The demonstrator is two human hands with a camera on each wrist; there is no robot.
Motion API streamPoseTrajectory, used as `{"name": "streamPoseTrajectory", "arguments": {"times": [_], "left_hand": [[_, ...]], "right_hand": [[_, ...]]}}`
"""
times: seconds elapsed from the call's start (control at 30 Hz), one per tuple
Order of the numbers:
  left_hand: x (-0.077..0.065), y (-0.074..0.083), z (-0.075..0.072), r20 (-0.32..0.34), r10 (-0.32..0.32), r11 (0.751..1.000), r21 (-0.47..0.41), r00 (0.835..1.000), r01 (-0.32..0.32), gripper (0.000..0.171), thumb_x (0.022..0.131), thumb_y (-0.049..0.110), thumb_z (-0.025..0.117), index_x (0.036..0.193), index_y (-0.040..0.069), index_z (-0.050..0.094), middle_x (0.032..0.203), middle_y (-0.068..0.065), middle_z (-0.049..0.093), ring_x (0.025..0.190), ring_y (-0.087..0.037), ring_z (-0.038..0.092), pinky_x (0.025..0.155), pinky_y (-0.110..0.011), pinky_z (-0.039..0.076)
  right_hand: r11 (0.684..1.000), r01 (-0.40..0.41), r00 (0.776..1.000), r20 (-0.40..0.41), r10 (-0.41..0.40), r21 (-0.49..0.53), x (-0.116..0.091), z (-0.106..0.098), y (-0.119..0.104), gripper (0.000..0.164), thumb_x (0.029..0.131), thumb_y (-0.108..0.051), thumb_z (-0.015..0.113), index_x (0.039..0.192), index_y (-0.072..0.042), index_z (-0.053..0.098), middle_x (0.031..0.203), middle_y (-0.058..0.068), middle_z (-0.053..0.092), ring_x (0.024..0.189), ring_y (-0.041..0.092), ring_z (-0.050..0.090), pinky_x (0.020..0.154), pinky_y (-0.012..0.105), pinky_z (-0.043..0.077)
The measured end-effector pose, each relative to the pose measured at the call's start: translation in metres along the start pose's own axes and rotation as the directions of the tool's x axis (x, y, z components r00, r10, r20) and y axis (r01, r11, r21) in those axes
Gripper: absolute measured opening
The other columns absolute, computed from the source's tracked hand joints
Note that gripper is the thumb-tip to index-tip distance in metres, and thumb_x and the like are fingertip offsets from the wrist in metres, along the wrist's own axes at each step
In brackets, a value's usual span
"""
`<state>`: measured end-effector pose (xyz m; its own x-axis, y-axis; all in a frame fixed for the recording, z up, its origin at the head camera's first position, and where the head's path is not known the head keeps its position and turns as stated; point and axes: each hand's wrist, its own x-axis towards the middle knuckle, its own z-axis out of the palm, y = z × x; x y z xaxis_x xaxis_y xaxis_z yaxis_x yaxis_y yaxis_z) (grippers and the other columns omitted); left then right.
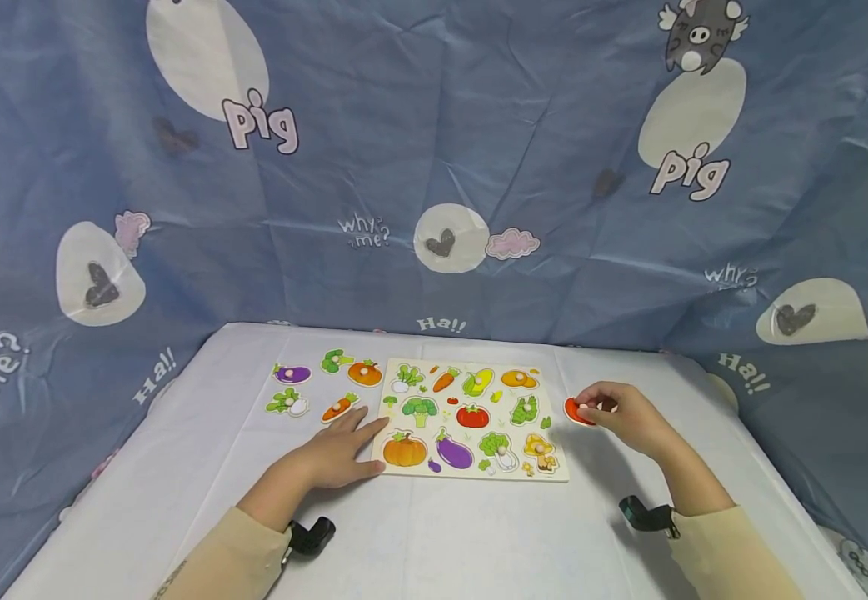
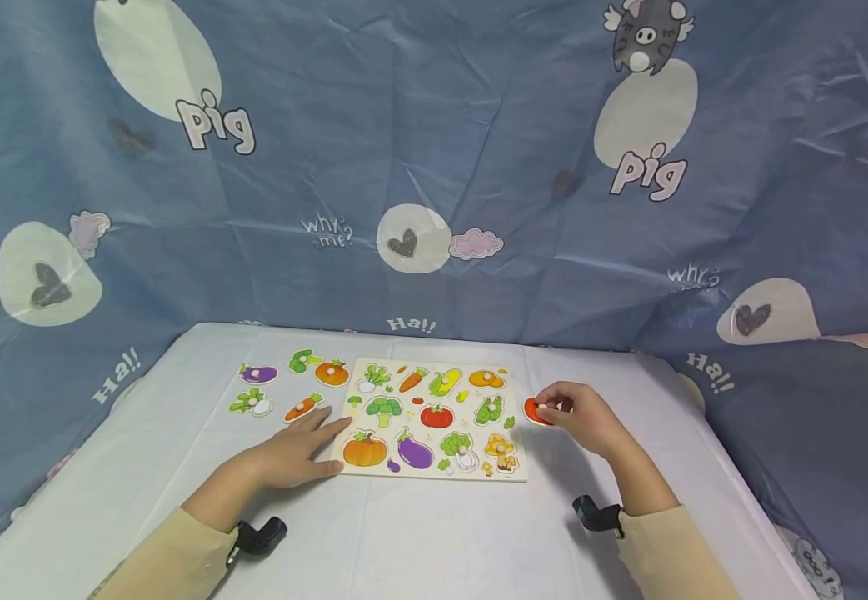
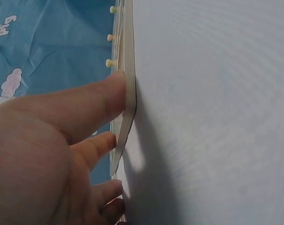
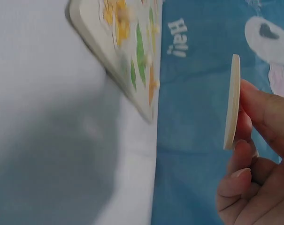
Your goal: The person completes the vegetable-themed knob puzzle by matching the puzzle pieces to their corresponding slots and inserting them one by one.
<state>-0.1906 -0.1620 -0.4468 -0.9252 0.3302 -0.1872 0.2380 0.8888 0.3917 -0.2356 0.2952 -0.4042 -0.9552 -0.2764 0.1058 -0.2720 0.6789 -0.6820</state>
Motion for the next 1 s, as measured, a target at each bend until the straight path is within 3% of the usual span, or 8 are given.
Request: {"name": "streamPoseTrajectory", "arguments": {"times": [1.0], "left_hand": [[-0.001, 0.000, -0.001, 0.001, 0.018, 1.000, -0.023, 1.000, -0.018, 0.073, 0.092, 0.046, 0.068, 0.154, 0.019, 0.042, 0.163, -0.020, 0.023, 0.149, -0.043, 0.019, 0.115, -0.065, 0.022]], "right_hand": [[0.992, 0.069, 0.994, 0.079, -0.078, 0.108, 0.037, 0.072, -0.056, 0.005, 0.091, -0.006, 0.072, 0.096, -0.006, 0.072, 0.084, 0.001, 0.060, 0.075, 0.020, 0.052, 0.061, 0.025, 0.044]]}}
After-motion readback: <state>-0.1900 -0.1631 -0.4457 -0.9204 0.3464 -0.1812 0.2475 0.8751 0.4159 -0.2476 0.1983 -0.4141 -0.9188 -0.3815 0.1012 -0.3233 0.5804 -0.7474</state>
